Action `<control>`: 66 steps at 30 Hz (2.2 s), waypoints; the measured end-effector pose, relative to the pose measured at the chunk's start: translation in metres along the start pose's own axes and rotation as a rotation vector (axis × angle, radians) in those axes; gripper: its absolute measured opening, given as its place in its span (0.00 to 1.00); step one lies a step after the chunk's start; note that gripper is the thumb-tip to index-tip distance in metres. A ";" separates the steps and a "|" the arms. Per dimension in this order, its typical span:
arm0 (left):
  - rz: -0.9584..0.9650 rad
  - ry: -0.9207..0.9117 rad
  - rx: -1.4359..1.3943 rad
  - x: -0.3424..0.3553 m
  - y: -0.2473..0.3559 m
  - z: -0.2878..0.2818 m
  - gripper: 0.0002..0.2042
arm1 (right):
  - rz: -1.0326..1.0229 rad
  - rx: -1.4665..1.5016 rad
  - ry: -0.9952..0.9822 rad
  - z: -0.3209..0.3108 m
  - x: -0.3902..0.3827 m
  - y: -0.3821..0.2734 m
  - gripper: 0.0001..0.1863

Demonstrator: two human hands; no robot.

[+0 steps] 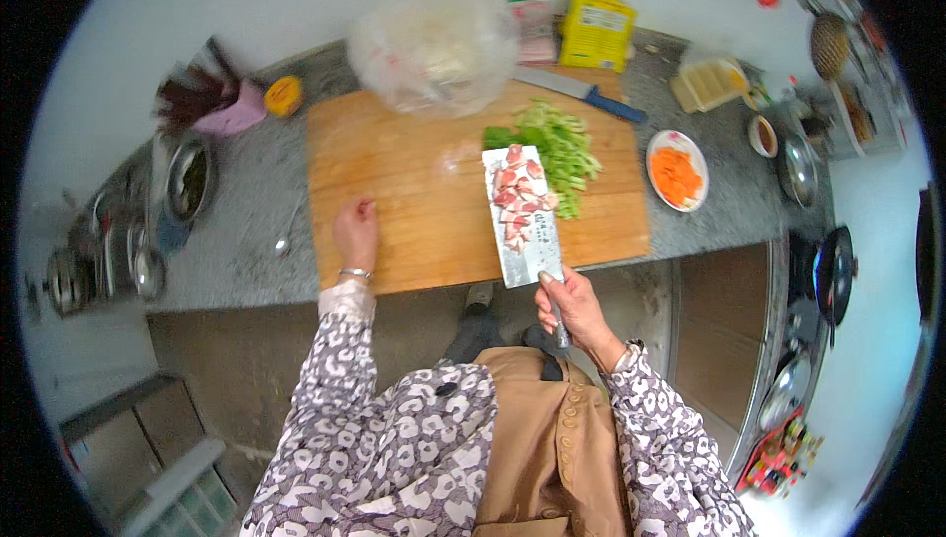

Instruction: The person washes and chops celery on a wooden cutting board using a cleaver. They then move to the stove, heat oil in a wok, and add sliced meat. The person stir-fries the meat with a spatula, ensuring even cooking.

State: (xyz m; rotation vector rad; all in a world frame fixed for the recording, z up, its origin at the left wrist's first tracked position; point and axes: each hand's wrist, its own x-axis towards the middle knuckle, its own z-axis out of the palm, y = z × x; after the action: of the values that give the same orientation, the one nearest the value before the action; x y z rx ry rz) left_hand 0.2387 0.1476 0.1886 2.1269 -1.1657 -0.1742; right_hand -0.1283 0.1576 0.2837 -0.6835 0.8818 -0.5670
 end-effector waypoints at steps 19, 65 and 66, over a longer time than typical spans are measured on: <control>1.222 -0.453 -0.414 -0.132 0.568 0.134 0.18 | -0.270 0.253 0.373 -0.269 -0.227 -0.169 0.08; 1.788 -1.099 -0.640 -0.411 1.052 0.546 0.27 | -0.369 0.456 1.077 -0.630 -0.409 -0.298 0.08; 1.752 -1.044 -0.579 -0.407 1.052 0.558 0.24 | -0.369 0.452 1.071 -0.627 -0.410 -0.299 0.08</control>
State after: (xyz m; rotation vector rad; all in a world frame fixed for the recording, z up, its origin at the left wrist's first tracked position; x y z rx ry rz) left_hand -0.9628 -0.1904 0.3511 -0.0959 -2.6106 -0.6684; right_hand -0.9165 0.0584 0.4233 -0.0689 1.5476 -1.4804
